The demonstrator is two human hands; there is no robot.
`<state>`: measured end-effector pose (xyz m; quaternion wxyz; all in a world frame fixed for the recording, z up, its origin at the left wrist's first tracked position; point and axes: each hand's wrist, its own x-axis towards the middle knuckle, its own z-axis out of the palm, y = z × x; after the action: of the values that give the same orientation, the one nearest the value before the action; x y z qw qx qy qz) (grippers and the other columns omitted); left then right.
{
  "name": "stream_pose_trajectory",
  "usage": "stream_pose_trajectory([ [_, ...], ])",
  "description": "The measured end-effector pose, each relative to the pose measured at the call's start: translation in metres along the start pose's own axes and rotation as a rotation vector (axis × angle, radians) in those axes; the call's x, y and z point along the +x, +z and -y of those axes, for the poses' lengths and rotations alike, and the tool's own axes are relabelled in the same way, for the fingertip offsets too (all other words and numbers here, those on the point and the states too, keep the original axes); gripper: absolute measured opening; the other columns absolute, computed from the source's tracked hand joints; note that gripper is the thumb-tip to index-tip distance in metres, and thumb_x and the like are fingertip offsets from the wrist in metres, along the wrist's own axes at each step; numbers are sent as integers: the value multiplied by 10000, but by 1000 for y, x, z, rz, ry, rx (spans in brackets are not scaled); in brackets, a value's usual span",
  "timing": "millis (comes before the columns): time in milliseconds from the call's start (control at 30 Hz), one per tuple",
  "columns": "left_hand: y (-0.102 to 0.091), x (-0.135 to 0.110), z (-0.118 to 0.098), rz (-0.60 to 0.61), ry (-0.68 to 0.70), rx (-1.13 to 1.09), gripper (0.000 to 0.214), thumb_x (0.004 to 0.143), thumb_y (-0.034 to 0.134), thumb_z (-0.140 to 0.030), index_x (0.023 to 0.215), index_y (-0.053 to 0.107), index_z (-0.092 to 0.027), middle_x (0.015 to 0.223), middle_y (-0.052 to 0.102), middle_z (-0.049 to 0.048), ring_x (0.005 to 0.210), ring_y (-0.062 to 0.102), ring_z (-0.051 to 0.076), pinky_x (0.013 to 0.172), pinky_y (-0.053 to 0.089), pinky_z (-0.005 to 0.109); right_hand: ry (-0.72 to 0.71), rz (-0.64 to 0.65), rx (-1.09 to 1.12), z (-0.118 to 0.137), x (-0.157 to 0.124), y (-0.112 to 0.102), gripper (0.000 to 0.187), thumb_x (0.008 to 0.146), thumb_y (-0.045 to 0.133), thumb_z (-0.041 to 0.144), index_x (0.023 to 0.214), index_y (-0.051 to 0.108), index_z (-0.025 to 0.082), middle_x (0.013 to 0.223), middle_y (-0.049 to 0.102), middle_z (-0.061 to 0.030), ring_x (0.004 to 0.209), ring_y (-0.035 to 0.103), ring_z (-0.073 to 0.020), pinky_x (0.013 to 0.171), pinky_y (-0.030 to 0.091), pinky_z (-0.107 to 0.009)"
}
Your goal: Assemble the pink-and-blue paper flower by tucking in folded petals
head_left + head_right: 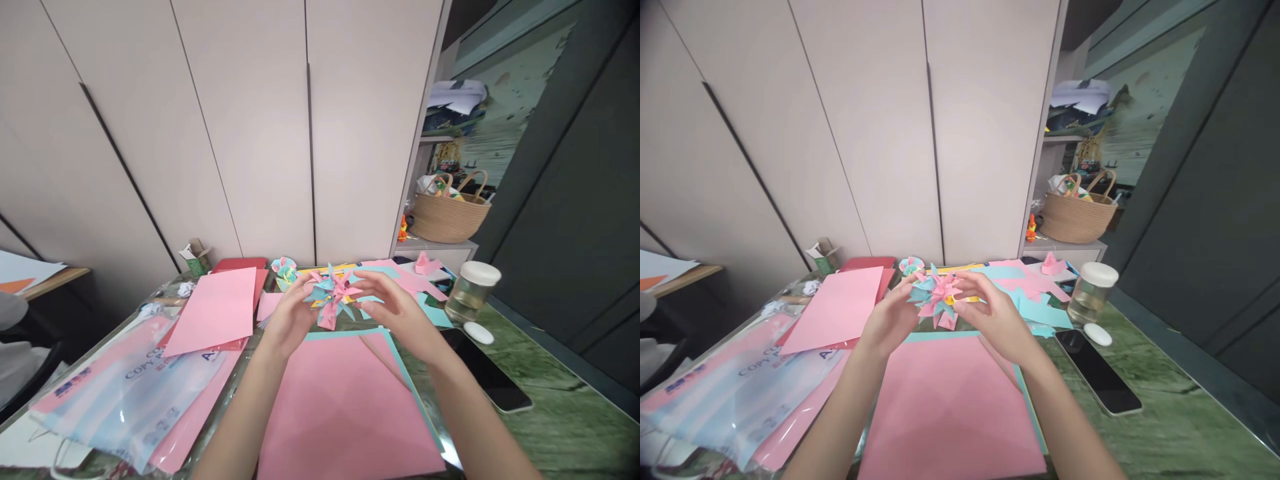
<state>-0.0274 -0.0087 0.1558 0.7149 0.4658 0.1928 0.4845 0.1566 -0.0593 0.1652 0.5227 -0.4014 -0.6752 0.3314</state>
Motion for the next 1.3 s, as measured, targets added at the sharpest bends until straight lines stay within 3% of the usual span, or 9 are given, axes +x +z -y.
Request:
stream_pose_trajectory([
  [233,-2,2,2,-14,-25,-106,179,748,539,-204,924,569,-201,973,555,17,809,527,114,696,434,234,65,-225,-27,-15,9,11,263,767,574,385,941,600,189,917,664,-58,843,636,-178,779,509,-341],
  [533,0,-1,8,86,-22,25,297,694,500,-116,968,565,-212,958,526,22,801,517,122,722,424,256,-11,-321,-86,-16,9,12,175,731,619,338,813,642,185,818,672,-36,758,629,-159,704,509,-296],
  [700,-4,-4,3,186,101,262,387,657,564,-156,1039,550,-215,1106,510,52,1009,484,201,774,413,274,-140,-312,-202,-13,4,8,114,755,606,296,803,664,211,833,681,-24,811,625,-173,754,495,-317],
  [900,-6,-12,-15,370,190,539,449,689,618,-305,1121,518,-238,1210,491,75,1191,398,260,970,350,386,-426,-250,-413,-3,-3,4,152,792,561,170,870,666,250,878,684,-9,854,620,-158,767,500,-308],
  [967,-5,-15,-16,321,259,647,421,692,634,-293,1097,531,-242,1191,512,76,1168,431,249,977,352,390,-506,-244,-443,-2,-5,5,191,790,555,136,898,661,252,891,682,-10,866,621,-159,778,504,-317],
  [1100,2,-21,-13,62,468,910,266,704,638,-196,965,589,-222,1017,602,61,1028,527,208,918,404,370,-653,-253,-460,-3,-7,6,245,757,574,71,921,651,235,889,681,-18,869,625,-164,801,510,-341],
  [1300,14,-29,-14,69,686,1109,200,708,626,-153,897,615,-219,918,630,34,928,558,167,850,446,330,-772,-273,-443,-6,-7,8,347,712,595,-2,968,630,229,898,679,-28,865,621,-170,805,515,-376],
])
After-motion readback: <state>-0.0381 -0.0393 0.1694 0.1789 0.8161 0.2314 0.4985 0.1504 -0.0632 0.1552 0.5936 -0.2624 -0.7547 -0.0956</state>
